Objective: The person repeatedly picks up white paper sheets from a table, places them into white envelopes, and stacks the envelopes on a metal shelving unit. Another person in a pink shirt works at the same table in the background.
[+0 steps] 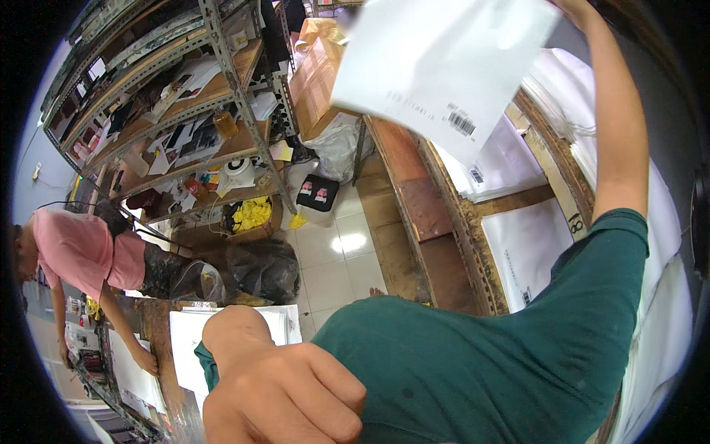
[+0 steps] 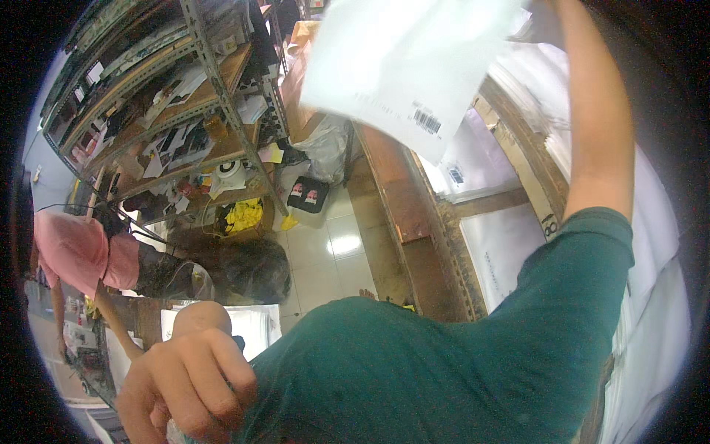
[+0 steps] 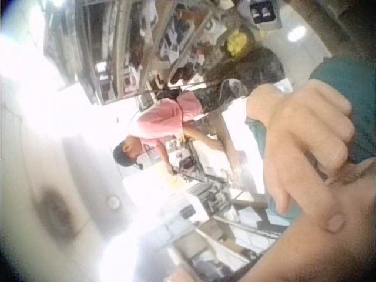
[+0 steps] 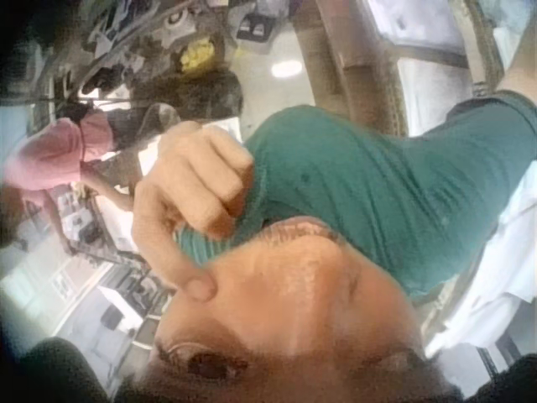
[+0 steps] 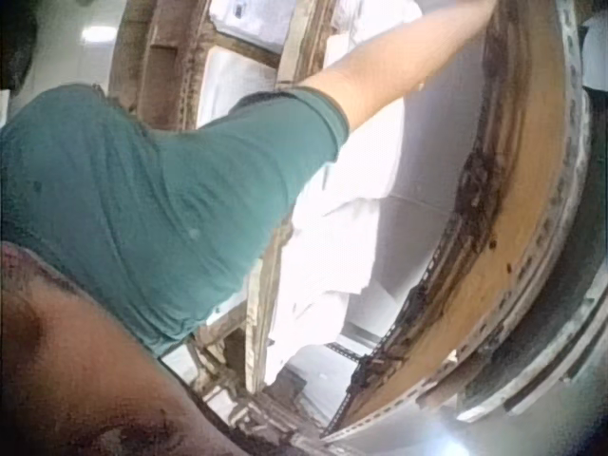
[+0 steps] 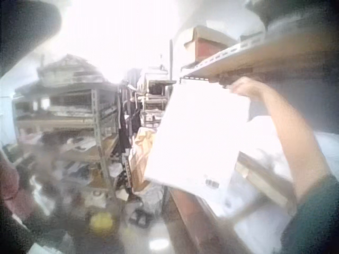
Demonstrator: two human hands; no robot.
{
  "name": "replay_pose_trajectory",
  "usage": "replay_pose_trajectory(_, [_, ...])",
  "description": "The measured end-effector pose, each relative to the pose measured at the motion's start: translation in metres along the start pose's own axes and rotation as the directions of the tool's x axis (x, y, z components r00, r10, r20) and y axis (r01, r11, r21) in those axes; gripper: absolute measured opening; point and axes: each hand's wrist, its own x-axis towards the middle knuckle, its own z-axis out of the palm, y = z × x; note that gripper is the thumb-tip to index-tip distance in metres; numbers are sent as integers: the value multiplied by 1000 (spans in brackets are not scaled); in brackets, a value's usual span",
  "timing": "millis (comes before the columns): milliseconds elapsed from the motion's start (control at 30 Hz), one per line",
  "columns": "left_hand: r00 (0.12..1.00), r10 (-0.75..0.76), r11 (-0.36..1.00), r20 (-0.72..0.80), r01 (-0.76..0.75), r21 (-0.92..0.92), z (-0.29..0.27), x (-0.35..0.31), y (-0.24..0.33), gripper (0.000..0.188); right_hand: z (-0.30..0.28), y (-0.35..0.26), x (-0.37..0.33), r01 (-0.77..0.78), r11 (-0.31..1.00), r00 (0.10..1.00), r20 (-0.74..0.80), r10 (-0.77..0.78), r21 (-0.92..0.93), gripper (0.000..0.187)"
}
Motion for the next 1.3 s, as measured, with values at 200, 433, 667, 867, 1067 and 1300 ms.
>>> replay_pose_trajectory(200, [999, 30, 991, 18, -28, -130, -6, 20, -10, 7, -134, 221, -13, -421, 906, 894, -191, 405, -49, 34])
replay_pose_trajectory(433, [981, 97, 990, 168, -77, -119, -25, 36, -12, 4, -177, 367, -51, -418, 825, 907, -230, 353, -381, 21])
replay_pose_trajectory(667, [976, 200, 977, -83, -204, -52, -50, 6, -23, 25, -152, 355, -55, -441, 677, 896, -325, 302, -589, 20])
replay_pose_trajectory(867, [869, 211, 966, -447, -115, 233, -60, -31, -25, 40, -132, 314, -58, -471, 584, 878, -415, 239, -661, 20])
replay_pose_trajectory(1067, [832, 183, 962, -523, -42, 271, -74, -51, -26, 46, -132, 279, -68, -594, 427, 804, -512, 301, -682, 24])
replay_pose_trajectory(1300, [784, 163, 958, -599, 18, 285, -78, -60, -27, 46, -139, 290, -69, -680, 341, 732, -632, 255, -649, 24])
